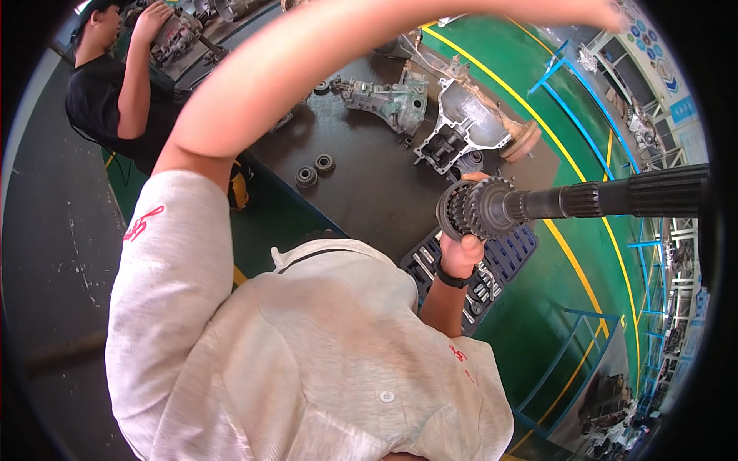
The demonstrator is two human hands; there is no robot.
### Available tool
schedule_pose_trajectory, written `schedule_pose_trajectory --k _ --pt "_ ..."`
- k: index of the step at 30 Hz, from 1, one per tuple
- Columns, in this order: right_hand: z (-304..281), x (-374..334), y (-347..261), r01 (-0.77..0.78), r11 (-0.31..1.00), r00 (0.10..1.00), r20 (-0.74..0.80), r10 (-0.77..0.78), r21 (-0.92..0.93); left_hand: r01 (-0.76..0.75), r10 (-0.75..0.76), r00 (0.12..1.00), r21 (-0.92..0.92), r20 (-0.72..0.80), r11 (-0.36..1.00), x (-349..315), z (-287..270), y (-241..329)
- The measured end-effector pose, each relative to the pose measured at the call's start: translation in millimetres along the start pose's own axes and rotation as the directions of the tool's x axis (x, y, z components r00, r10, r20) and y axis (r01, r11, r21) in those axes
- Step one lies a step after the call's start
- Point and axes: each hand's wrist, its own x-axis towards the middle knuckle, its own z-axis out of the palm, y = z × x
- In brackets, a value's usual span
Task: Disassemble a manual gearbox main shaft assembly by removing gears and bearings.
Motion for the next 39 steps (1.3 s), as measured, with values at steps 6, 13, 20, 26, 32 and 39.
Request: schedule_pose_trajectory --k 6,13,20,26,32,39 --pt "-15 -5 13 0.022 0.999 0.998 0.054 -0.02 -0.043 0.742 -0.75 0.633 0.123 0.191 0.658 -250 115 -141" --pt "-21 -21 21 -0.191 0.97 0.98 -0.076 0.182 -0.149 0.564 -0.801 0.494 0.577 0.338 0.591 -470 208 -130" --pt "-28 -46 65 -0.119 0.992 0.992 -0.034 0.118 -0.044 0.462 -0.761 0.407 0.605 0.505 0.649 -582 235 -133" --pt "-26 -60 86 -0.077 0.996 0.991 -0.113 0.071 -0.046 0.431 -0.687 0.409 0.537 0.6 0.725 -616 256 -133" --pt "-34 -48 95 -0.006 0.968 0.995 -0.1 -0.019 -0.251 0.394 -0.672 0.568 0.56 0.475 0.729 -632 272 -150" --pt "-21 -37 102 -0.042 0.998 0.994 -0.099 0.037 -0.045 0.407 -0.635 0.649 0.514 0.418 0.755 -642 264 -147"
